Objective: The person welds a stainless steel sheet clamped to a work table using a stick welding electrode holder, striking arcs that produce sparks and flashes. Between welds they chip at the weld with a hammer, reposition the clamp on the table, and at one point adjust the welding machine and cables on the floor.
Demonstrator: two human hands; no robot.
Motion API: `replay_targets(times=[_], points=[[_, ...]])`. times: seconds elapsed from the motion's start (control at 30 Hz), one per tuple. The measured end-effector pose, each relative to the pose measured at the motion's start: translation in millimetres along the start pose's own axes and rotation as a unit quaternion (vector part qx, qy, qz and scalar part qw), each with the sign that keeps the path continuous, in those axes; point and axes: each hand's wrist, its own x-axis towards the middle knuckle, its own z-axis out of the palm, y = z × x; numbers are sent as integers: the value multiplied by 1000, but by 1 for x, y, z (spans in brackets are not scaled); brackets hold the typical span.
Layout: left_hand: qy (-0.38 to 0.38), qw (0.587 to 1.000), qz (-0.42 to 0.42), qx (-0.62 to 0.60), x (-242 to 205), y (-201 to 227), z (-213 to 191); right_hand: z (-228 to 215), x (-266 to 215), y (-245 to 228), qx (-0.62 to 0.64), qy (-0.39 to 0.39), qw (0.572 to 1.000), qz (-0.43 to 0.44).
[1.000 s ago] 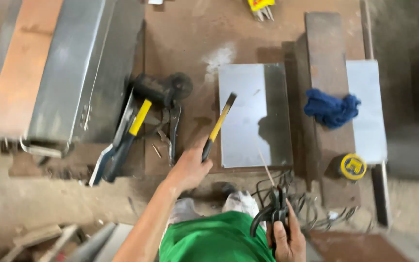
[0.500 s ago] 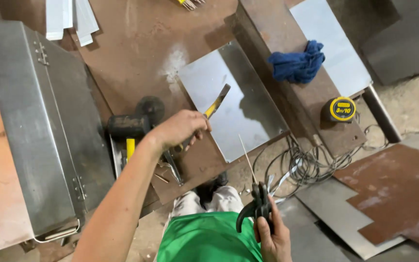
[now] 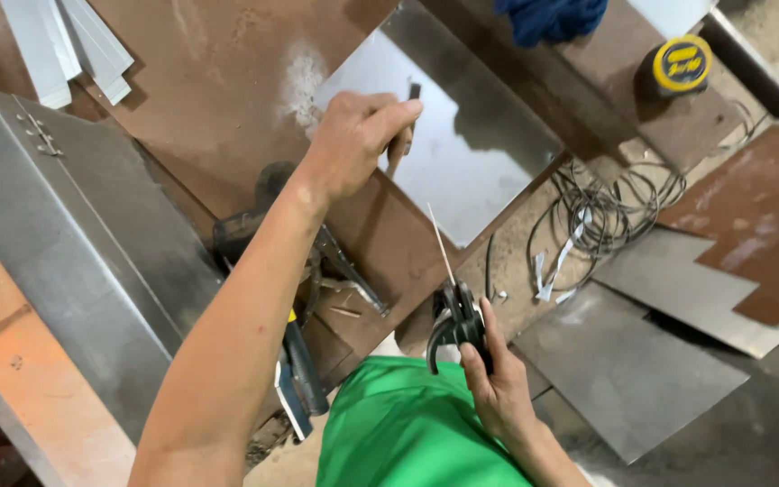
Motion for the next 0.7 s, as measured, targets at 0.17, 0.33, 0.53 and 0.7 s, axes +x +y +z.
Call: replay_targets(times=[0.17, 0.33, 0.53, 0.7], points=[[-62, 984, 48, -158, 12, -27, -6, 46, -5, -28, 8, 6, 992, -123], [-90, 961, 173, -198, 36, -45, -9, 67, 0, -46, -40, 15, 992, -117], [-176, 949, 201, -169, 46, -43, -15, 82, 16, -65, -114, 19, 993, 5], [-178, 952, 188, -166, 44, -58, -28, 93, 23, -71, -118, 32, 988, -96]])
